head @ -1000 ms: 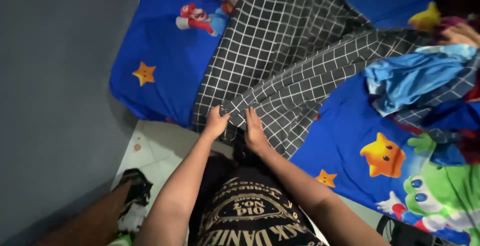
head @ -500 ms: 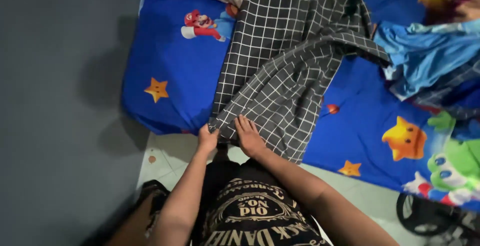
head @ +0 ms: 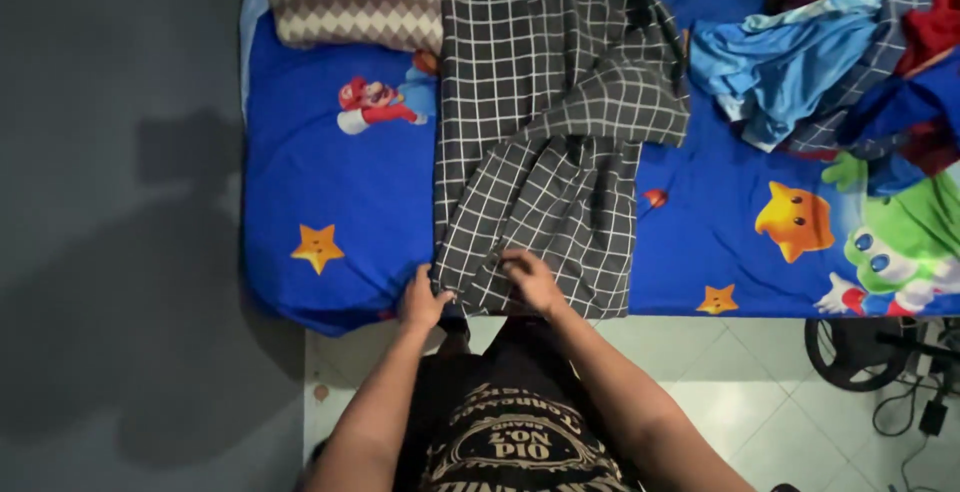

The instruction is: Neatly fold a checkered piece of cloth or garment on a bed.

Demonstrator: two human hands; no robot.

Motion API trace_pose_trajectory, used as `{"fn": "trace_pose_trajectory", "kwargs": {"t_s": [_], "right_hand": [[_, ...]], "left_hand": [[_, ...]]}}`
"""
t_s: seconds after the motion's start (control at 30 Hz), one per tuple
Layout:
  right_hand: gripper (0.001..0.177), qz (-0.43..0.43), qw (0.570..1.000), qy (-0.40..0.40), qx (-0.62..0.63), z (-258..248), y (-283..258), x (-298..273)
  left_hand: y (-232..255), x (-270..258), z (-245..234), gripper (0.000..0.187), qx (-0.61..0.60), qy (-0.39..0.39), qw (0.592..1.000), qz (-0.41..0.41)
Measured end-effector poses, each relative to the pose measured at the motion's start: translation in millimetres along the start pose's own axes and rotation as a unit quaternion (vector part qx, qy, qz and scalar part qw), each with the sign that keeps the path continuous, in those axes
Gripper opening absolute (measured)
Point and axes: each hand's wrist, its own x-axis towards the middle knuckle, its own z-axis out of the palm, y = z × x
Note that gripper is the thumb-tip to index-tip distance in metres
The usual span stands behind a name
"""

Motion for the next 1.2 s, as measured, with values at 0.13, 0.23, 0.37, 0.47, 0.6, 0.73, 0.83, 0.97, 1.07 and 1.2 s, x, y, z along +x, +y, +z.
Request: {"fn": "trace_pose_trajectory", "kwargs": {"t_s": [0.13,0.23,0.37,0.47,0.6,0.73,0.83,0.97,1.07,1.2], "right_hand": [[0.023,0.095,0.917,0.176,0.345,-54,27,21],[0.021,0.108,0.901,0.248,0.34,-119,62,39],[0.013,0.138,0.86,0.337,0.358,-203,106,69],[0.018,0.139,0.834,0.378,0.378,-267,120,100],[0.029,0.184,0.84,0.392,0.326,-323,158,153],[0.063,0.21,0.831,0.382,0.345,-361,169,202],[0.078,0.247,0.851,0.35,0.305,-377,184,232],[0.075,0.335,0.909,0.047,-0.245,-411,230,285],[0.041,0.115,0.755,0.155,-0.626,-418,307,311],[0.029,0.116,0.838,0.209,-0.491,-450,204,313]], "left_hand": [[-34,33,11,0.086,-0.168,-0.13,0.976,0.055],[-32,44,-7,0.08,-0.191,-0.116,0.974,0.048],[-5,64,-27,0.058,-0.225,0.043,0.971,0.072],[34,79,-39,0.051,-0.23,0.085,0.964,0.104],[83,87,-38,0.037,-0.229,0.104,0.955,0.157],[114,101,-17,0.041,-0.223,0.009,0.963,0.15],[133,95,-6,0.045,-0.132,-0.015,0.987,0.091],[129,107,15,0.044,-0.055,-0.005,0.998,0.004],[150,100,-4,0.05,-0.052,-0.025,0.998,-0.02],[152,102,-14,0.054,-0.033,-0.053,0.997,-0.05]]}}
